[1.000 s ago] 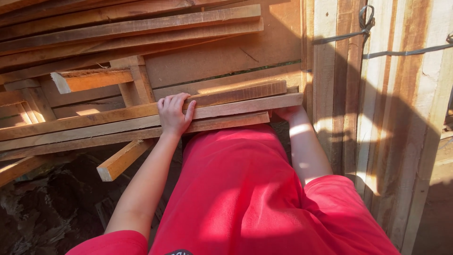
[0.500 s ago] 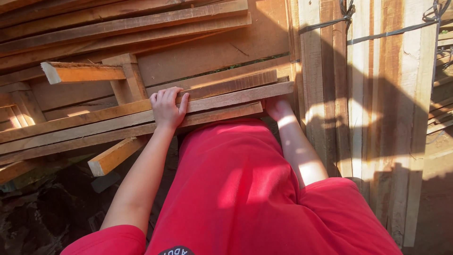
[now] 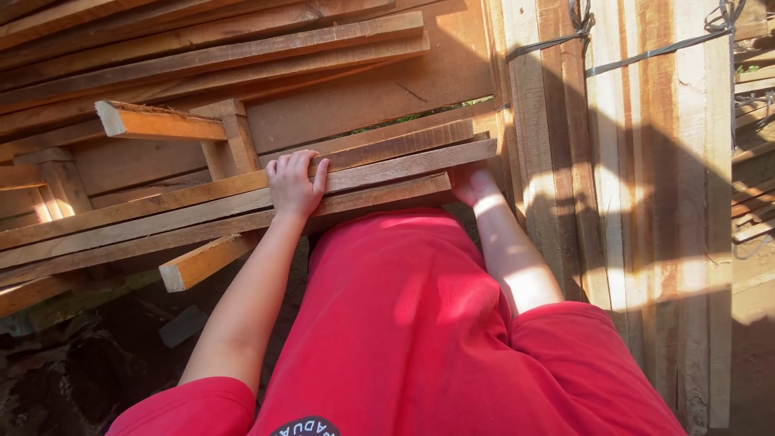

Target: Sort and arrange thin strips of lumber on a wooden workbench.

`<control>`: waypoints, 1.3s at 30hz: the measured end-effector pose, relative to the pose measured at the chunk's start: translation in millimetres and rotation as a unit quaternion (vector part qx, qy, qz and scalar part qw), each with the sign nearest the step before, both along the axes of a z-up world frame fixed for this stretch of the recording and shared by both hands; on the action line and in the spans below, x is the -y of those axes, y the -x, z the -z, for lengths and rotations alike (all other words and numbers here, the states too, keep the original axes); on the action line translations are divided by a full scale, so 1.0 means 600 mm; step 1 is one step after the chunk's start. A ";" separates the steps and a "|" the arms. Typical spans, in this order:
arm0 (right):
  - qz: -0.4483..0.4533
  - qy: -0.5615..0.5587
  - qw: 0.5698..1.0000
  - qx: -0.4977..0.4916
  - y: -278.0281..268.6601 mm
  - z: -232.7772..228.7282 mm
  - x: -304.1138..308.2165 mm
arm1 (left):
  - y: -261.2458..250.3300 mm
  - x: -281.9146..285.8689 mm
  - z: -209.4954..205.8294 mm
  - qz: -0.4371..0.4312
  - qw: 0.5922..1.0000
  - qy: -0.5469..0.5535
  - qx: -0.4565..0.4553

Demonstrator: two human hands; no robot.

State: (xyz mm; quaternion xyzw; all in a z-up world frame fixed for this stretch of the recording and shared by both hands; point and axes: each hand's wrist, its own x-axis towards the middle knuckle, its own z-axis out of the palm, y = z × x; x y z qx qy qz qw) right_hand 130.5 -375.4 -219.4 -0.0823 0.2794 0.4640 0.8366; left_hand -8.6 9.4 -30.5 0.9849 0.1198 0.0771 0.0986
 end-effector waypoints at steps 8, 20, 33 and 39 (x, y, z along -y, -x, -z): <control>-0.013 0.053 0.997 0.063 -0.024 0.051 -0.002 | -0.006 0.005 -0.005 -0.008 0.999 0.017 -0.027; 0.176 0.310 0.934 0.031 -0.052 -0.221 -0.053 | -0.008 0.013 -0.016 -0.010 1.000 0.012 -0.013; 0.122 0.265 0.957 0.016 -0.048 -0.250 -0.041 | -0.003 0.014 -0.011 -0.001 1.000 0.016 0.001; 0.131 0.249 0.959 -0.018 -0.041 -0.233 -0.044 | 0.004 0.015 -0.012 -0.005 1.000 0.000 -0.007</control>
